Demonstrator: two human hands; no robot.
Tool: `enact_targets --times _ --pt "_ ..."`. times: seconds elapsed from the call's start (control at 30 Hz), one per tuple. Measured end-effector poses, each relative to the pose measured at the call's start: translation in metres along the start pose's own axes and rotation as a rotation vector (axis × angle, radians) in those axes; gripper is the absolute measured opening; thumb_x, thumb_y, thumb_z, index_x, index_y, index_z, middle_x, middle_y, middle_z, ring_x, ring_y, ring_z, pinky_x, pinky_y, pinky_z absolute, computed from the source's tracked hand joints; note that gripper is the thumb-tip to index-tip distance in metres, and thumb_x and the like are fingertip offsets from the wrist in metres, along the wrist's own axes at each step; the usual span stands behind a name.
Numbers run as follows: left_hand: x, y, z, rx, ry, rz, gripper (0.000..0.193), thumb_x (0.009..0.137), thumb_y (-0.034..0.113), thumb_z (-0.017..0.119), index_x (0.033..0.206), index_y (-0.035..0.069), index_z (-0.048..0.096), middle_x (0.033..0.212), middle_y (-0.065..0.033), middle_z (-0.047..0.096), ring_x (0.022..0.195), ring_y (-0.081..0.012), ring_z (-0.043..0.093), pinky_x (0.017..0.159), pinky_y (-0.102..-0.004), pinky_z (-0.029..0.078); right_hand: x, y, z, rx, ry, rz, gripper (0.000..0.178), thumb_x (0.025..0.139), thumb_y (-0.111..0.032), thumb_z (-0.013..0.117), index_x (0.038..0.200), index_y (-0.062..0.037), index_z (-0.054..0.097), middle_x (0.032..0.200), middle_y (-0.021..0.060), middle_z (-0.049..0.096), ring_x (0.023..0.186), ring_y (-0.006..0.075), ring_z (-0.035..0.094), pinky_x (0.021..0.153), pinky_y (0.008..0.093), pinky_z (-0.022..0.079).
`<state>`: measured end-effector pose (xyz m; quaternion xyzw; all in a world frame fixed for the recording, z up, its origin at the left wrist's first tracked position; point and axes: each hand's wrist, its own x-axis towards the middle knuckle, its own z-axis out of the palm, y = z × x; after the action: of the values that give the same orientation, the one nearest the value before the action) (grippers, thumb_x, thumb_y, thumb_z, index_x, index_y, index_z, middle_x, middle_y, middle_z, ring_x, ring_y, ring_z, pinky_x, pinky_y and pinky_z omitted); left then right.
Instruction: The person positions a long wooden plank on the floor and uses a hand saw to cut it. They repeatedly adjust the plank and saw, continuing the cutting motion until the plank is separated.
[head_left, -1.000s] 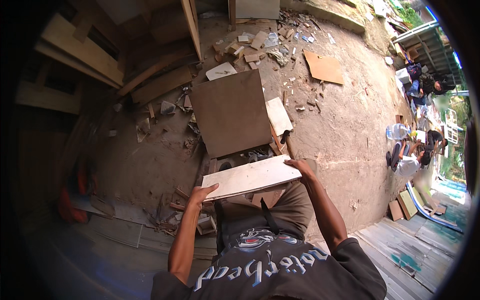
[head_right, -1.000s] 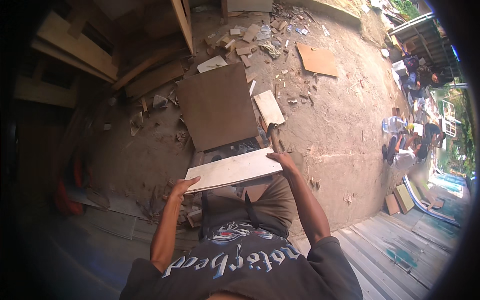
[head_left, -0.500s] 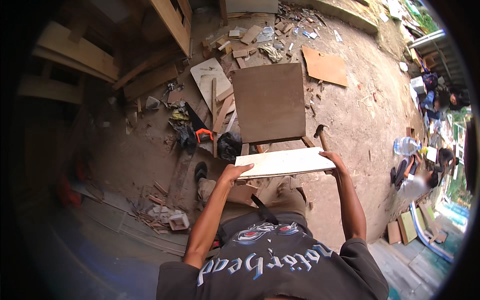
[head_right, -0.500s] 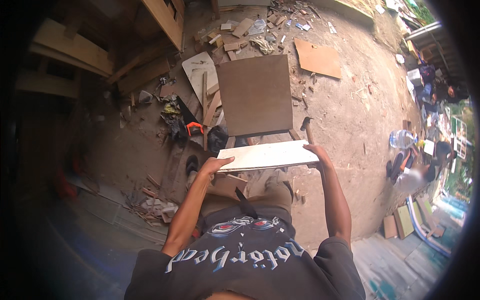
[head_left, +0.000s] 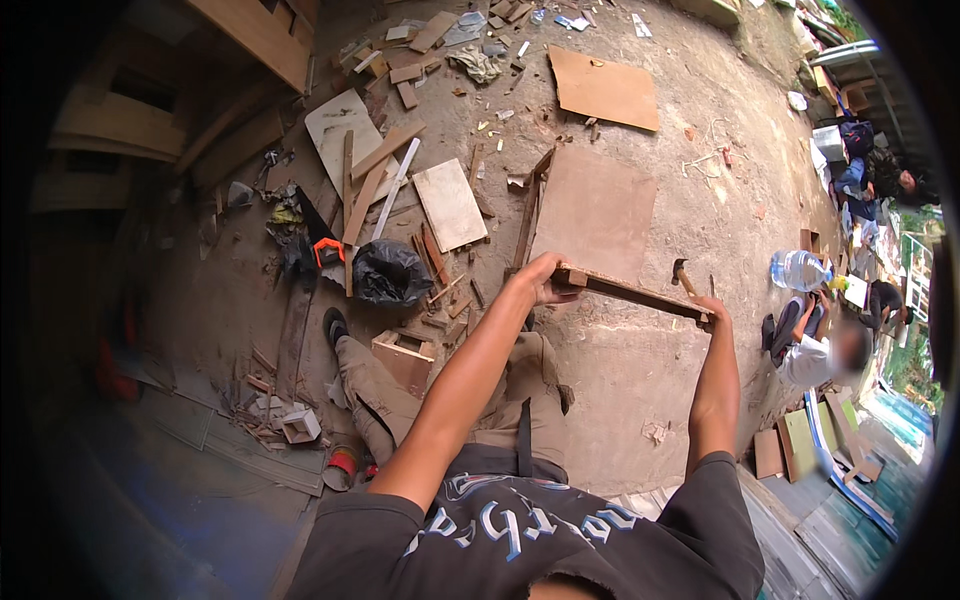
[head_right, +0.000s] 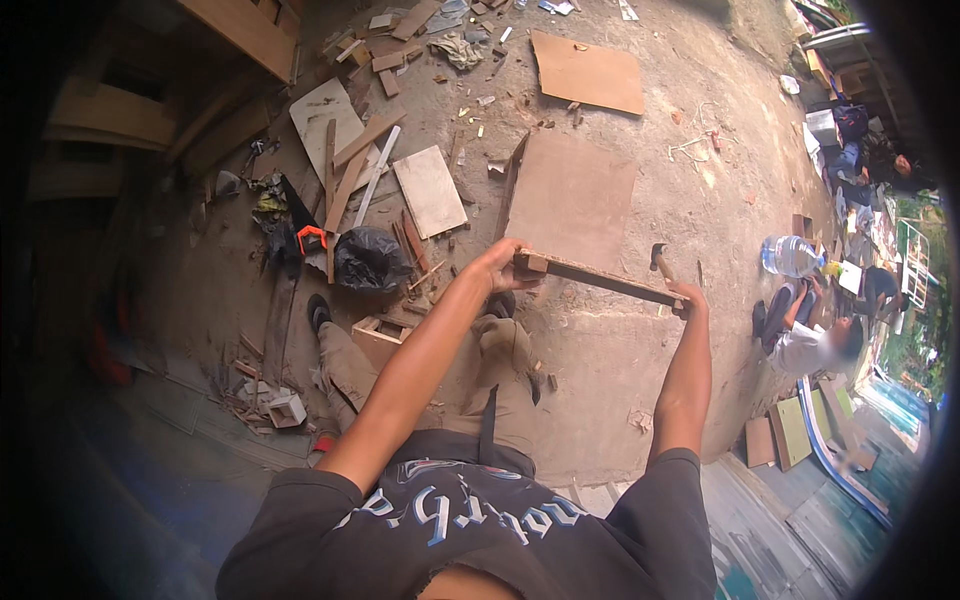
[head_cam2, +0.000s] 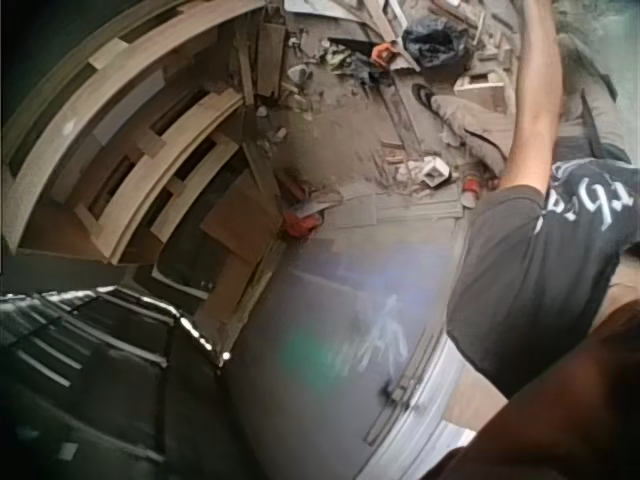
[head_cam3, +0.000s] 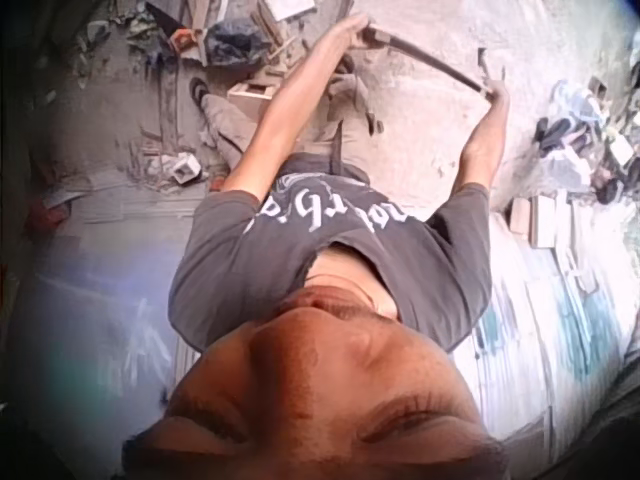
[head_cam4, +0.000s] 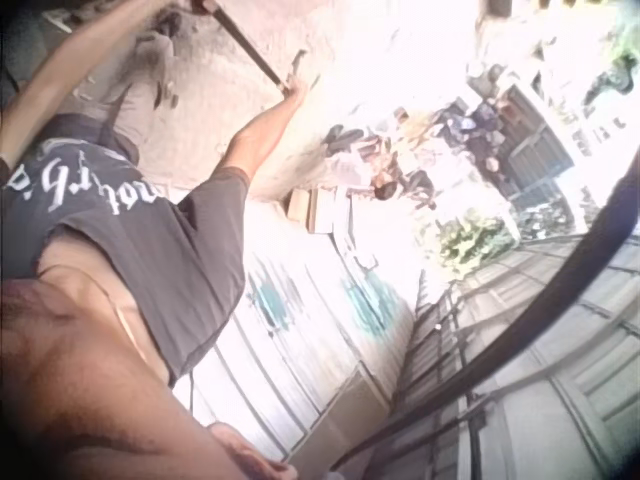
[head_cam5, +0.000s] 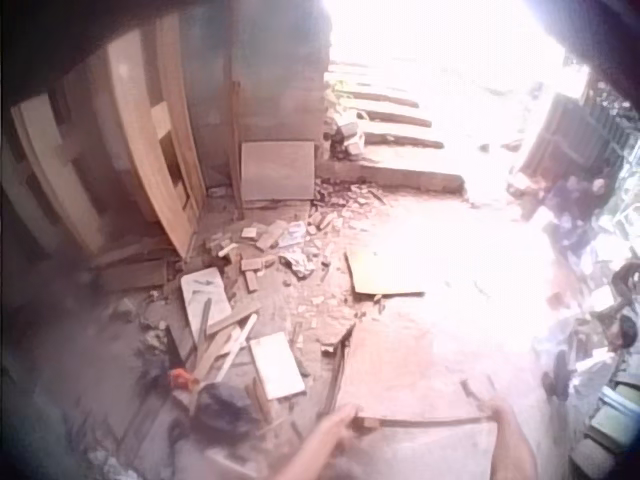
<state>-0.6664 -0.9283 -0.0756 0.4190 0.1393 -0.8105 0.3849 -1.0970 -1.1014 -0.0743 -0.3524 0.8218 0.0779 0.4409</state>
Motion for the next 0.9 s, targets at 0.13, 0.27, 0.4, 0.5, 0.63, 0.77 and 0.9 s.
enact_targets --times 0.13,0.27,0.4,0.5,0.63,0.77,0.9 --pt "-0.012 -0.006 0.030 0.375 0.160 0.123 0.042 0.092 0.040 0.055 0.108 0.001 0.057 0.101 -0.0146 0.065 0.087 -0.0250 0.066 0.076 -0.0394 0.059 0.019 0.035 -0.061 -0.434 0.452 -0.241 0.039 0.084 -0.030 0.067 0.083 0.0091 0.065 0.071 0.0203 0.066 0.059 0.0329 0.065 0.050 0.0448 0.049" --pt "-0.103 -0.019 -0.034 0.475 0.200 0.399 0.052 0.092 0.049 0.058 0.112 0.001 0.058 0.102 -0.0110 0.065 0.088 -0.0185 0.065 0.070 -0.0322 0.055 -0.100 0.011 -0.003 -0.467 0.630 -0.586 0.046 0.087 -0.037 0.065 0.087 0.0091 0.064 0.080 0.0294 0.065 0.081 0.0423 0.066 0.074 0.0468 0.051" --pt "-0.217 -0.064 -0.113 0.311 0.355 0.538 0.037 0.096 0.038 0.056 0.109 0.003 0.059 0.098 -0.0061 0.067 0.086 -0.0115 0.063 0.070 -0.0272 0.053 -0.295 -0.014 0.109 -0.136 0.593 -0.924 0.032 0.090 -0.027 0.065 0.085 0.0042 0.061 0.066 0.0192 0.060 0.060 0.0306 0.061 0.057 0.0420 0.046" --pt "-0.274 -0.095 -0.155 0.066 0.475 0.696 0.029 0.097 0.031 0.055 0.108 0.004 0.059 0.096 -0.0047 0.067 0.083 -0.0099 0.063 0.069 -0.0252 0.052 -0.390 -0.036 0.213 0.035 0.240 -1.031 0.025 0.093 -0.020 0.063 0.082 -0.0002 0.054 0.057 0.0120 0.052 0.049 0.0210 0.050 0.049 0.0365 0.039" --pt "-0.338 -0.088 -0.197 -0.216 0.440 0.827 0.025 0.098 0.028 0.055 0.106 0.004 0.060 0.096 -0.0035 0.066 0.083 -0.0093 0.062 0.068 -0.0225 0.051 -0.458 -0.061 0.367 -0.082 -0.257 -1.042 0.033 0.091 -0.030 0.065 0.089 0.0022 0.061 0.061 0.0109 0.053 0.055 0.0159 0.046 0.052 0.0324 0.040" --pt "-0.363 -0.056 -0.277 -0.106 0.399 0.902 0.038 0.100 0.039 0.050 0.111 0.004 0.062 0.102 -0.0031 0.065 0.092 -0.0091 0.060 0.078 -0.0241 0.048 -0.522 -0.057 0.501 -0.172 -0.507 -0.935 0.037 0.093 -0.033 0.061 0.098 0.0037 0.063 0.064 0.0109 0.055 0.057 0.0172 0.051 0.055 0.0333 0.042" --pt "-0.368 -0.035 -0.394 -0.103 0.355 0.908 0.021 0.095 0.019 0.059 0.104 0.000 0.061 0.090 -0.0010 0.066 0.078 -0.0071 0.059 0.067 -0.0226 0.046 -0.558 -0.041 0.635 -0.216 -0.426 -1.201 0.035 0.093 -0.027 0.060 0.112 0.0027 0.058 0.077 0.0237 0.063 0.073 0.0381 0.065 0.063 0.0409 0.048"
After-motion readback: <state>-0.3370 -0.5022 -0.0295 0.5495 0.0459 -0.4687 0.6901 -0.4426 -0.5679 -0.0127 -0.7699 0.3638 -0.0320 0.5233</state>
